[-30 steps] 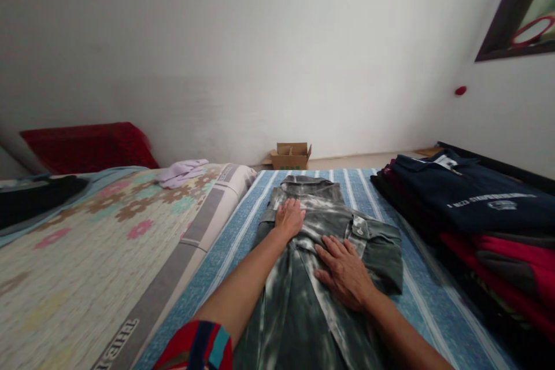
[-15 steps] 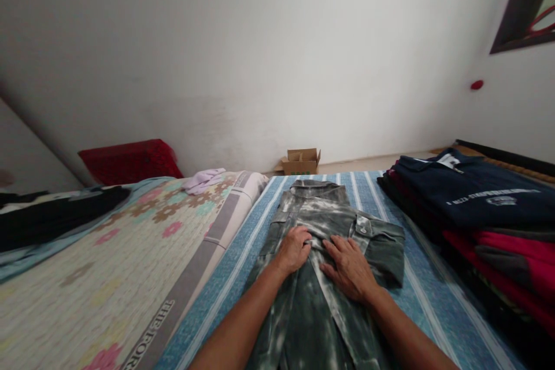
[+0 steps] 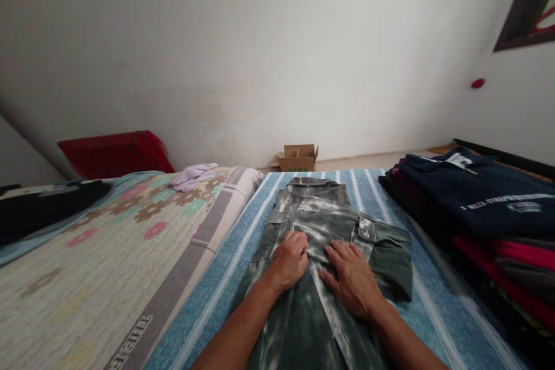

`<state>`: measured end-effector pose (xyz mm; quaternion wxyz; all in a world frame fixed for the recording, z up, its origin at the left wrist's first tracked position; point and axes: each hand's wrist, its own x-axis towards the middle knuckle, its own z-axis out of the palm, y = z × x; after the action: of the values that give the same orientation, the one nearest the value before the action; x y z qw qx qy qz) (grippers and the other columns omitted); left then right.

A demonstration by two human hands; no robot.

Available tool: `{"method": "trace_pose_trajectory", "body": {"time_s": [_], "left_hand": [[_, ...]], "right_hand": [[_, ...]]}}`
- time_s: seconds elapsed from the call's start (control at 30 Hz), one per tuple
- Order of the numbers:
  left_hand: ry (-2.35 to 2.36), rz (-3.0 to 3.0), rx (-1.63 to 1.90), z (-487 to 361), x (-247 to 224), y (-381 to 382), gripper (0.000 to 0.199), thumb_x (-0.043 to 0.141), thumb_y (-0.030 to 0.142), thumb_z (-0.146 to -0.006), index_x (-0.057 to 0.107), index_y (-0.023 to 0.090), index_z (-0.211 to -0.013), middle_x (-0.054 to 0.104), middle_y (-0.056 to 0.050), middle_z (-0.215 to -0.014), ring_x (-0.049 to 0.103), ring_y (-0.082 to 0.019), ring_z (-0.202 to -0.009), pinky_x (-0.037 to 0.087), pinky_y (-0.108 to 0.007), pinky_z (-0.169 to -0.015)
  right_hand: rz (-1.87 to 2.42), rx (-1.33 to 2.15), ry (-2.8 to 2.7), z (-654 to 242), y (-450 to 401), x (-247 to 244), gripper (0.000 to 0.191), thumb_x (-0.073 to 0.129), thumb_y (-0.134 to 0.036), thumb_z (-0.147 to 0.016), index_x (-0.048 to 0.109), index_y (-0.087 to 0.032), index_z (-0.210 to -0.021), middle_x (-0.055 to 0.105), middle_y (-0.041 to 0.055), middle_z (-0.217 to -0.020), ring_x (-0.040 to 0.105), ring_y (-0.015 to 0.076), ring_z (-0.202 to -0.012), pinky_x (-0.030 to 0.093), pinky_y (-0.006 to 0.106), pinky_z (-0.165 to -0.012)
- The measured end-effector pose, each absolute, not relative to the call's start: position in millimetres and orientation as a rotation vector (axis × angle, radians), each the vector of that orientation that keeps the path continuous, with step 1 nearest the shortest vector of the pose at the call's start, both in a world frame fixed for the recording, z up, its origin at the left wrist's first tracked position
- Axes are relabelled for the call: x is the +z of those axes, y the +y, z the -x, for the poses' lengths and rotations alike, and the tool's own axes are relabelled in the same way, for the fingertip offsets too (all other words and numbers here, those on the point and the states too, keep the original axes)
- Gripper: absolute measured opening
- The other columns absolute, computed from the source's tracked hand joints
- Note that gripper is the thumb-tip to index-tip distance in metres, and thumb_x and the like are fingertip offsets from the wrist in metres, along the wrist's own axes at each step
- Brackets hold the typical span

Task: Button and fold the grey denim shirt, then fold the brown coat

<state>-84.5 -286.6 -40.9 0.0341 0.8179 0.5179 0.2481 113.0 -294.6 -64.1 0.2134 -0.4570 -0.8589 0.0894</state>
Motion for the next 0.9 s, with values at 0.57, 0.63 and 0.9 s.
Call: {"method": "trace_pose_trajectory", "body": {"time_s": [0.57, 0.63, 0.9], "left_hand": [[1.900, -2.395, 0.558, 70.7, -32.9, -290.6, 0.017, 0.046, 0.032, -0.087, 0.052, 0.019, -0.077, 0.059, -0.005, -0.082, 0.055, -0.019, -0.082, 0.042, -0.029, -0.074], [1.997, -2.367, 0.437, 65.7, -28.4, -288.3, 0.021, 0.041, 0.028, -0.090, 0.054, 0.018, -0.077, 0.061, -0.006, -0.085, 0.057, -0.018, -0.084, 0.042, -0.028, -0.076], [2.172, -2.272, 0.173, 51.4, 3.2, -250.9, 0.024, 0.042, 0.020, -0.086, 0.064, 0.014, -0.087, 0.066, -0.011, -0.095, 0.061, -0.022, -0.094, 0.044, -0.032, -0.084]], "right_hand": [[1.246, 0.257, -2.389, -112.9, -297.6, -56.4, 0.044, 0.043, -0.042, -0.092, 0.053, -0.022, -0.130, 0.051, 0.0123, -0.135, 0.041, 0.0282, -0.128, 0.023, 0.048, -0.109], [1.239, 0.260, -2.390, -112.7, -297.5, -55.7, 0.043, 0.043, -0.041, -0.091, 0.054, -0.023, -0.129, 0.051, 0.0122, -0.134, 0.041, 0.0285, -0.128, 0.023, 0.049, -0.109], [1.197, 0.244, -2.373, -112.8, -295.2, -60.3, 0.037, 0.045, -0.039, -0.091, 0.057, -0.028, -0.124, 0.053, 0.0115, -0.131, 0.043, 0.0282, -0.126, 0.023, 0.048, -0.107]]}}
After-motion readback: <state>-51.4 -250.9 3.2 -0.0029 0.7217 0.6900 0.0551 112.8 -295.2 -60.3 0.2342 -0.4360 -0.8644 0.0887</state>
